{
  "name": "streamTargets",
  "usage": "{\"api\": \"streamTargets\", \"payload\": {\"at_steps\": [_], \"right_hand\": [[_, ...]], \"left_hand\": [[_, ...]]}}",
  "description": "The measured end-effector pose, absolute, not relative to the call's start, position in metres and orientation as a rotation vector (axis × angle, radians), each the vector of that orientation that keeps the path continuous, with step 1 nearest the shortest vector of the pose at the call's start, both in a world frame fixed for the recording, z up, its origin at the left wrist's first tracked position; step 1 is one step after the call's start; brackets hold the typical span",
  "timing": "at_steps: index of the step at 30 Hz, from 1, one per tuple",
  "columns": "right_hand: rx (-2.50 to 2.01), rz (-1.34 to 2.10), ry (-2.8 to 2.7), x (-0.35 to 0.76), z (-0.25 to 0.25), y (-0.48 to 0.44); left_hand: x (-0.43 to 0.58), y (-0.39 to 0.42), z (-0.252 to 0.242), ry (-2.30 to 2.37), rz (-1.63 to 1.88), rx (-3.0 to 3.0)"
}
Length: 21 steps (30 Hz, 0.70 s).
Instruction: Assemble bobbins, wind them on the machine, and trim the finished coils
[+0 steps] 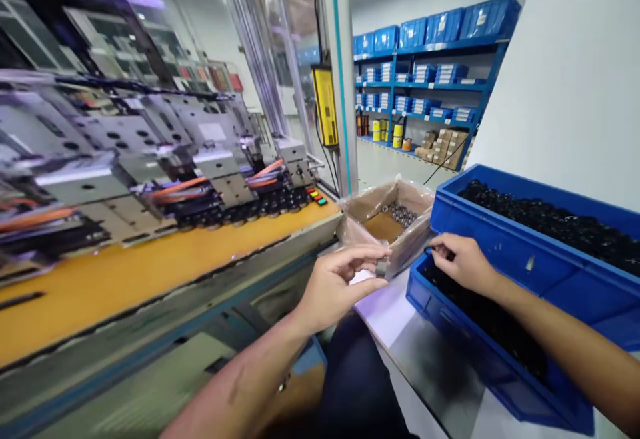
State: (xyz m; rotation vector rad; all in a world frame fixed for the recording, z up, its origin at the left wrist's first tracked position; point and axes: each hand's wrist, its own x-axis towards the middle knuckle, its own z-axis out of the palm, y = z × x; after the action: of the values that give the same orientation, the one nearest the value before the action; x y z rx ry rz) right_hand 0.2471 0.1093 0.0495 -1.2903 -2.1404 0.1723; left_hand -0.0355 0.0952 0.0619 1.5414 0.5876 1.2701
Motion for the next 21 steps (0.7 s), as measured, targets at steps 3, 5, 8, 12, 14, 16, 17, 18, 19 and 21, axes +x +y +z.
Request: {"api": "streamTargets", "payload": {"at_steps": [3,5,8,12,14,16,17,18,19,21], "right_hand": [[-1.096,0.148,-2.078,0.216,0.068,0.092],[-0.883,0.152,-2.062,0.197,0.068,0.074],[-0.691,0.245,-2.123,0.177,0.059,0.048],[-0.662,0.260,-2.147,0.169,0.051,0.038],[-0.644,0.244,-2.150,0.168,0.052,0.039],[-0.633,0.236,-2.147,0.168,0.054,0.041],[-0.632,0.239,-2.142,0.168,0.054,0.042],[-0.635,0.245,-2.137,0.167,0.054,0.042],[-0.636,0.251,-2.131,0.167,0.054,0.042],[-0.637,0.266,-2.123,0.167,0.053,0.042]], "left_hand": [[-0.041,0.074,0.043,0.578,1.321,1.481],[-0.042,0.063,0.033,0.576,1.325,1.412],[-0.042,0.052,0.023,0.515,1.318,1.288],[-0.040,0.044,0.015,0.486,1.362,1.246],[-0.039,0.043,0.012,0.494,1.364,1.262],[-0.037,0.042,0.010,0.506,1.337,1.261],[-0.037,0.042,0.008,0.513,1.320,1.251],[-0.036,0.042,0.007,0.515,1.303,1.237],[-0.035,0.042,0.006,0.513,1.284,1.222],[-0.033,0.041,0.005,0.485,1.266,1.199]]}}
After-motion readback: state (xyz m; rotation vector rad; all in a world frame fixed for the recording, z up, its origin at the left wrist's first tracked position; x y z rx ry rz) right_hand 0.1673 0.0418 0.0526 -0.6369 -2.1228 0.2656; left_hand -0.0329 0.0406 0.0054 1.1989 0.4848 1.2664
